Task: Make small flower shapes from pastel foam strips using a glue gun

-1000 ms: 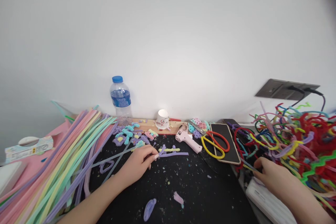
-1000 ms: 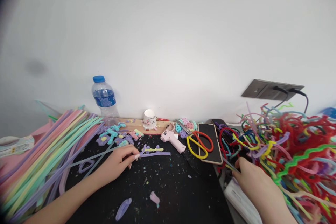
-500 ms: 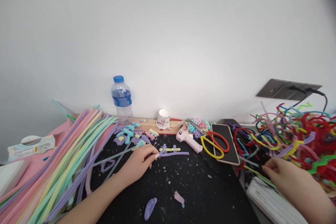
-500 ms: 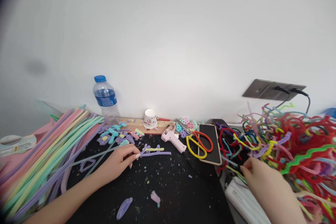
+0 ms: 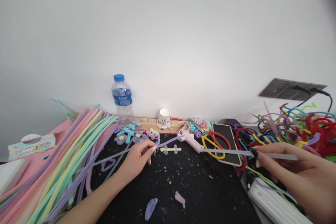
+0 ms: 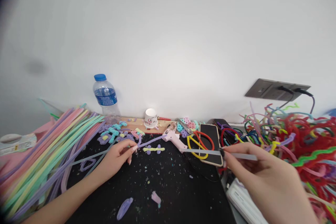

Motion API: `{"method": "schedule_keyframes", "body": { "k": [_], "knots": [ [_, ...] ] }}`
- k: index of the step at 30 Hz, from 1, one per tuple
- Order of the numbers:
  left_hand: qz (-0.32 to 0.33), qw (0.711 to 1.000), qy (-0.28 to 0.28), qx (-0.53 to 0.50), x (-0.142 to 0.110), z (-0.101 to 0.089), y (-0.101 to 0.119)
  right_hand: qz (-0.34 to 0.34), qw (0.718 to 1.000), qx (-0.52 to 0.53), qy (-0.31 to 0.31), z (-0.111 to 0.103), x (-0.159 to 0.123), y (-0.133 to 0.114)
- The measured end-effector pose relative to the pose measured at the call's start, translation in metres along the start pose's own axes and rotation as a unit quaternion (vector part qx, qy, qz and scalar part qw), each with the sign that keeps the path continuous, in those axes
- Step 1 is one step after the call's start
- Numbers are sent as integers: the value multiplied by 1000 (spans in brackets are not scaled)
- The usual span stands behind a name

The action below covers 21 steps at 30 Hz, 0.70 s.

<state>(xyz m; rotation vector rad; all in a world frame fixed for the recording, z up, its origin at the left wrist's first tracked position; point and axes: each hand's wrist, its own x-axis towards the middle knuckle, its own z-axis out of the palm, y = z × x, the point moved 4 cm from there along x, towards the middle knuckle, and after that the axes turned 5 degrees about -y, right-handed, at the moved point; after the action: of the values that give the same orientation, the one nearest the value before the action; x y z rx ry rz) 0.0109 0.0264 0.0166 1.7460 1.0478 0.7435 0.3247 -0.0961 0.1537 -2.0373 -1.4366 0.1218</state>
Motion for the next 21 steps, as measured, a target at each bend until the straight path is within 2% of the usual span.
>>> {"method": "schedule_keyframes", "body": {
  "k": [2, 3, 6, 8, 10, 13, 17, 20, 21],
  "knots": [
    [-13, 999, 29, -20, 1, -4, -3, -16, 994, 25, -110, 23, 2, -22],
    [-19, 999, 41, -28, 2, -5, -5, -36, 988, 33, -146, 35, 3, -31],
    [-30, 997, 61, -47, 4, -8, -11, -92, 971, 23, -222, 68, 4, -51],
    [-29, 996, 66, -51, 5, -8, -12, -111, 946, 20, -304, 90, 2, -57],
    [-24, 996, 68, -55, 5, -8, -12, -126, 925, 33, -357, 105, 1, -61],
    [-21, 995, 78, -62, 5, -9, -10, -153, 924, 86, -338, 109, 1, -69],
    [-23, 992, 108, -69, 4, -13, -11, -233, 914, 122, -309, 112, -4, -83],
    [-20, 988, 127, -82, 4, -15, -13, -305, 905, 66, -289, 129, -14, -89],
    [-19, 987, 131, -85, 4, -16, -13, -344, 902, 31, -259, 135, -18, -90]
  ]
}}
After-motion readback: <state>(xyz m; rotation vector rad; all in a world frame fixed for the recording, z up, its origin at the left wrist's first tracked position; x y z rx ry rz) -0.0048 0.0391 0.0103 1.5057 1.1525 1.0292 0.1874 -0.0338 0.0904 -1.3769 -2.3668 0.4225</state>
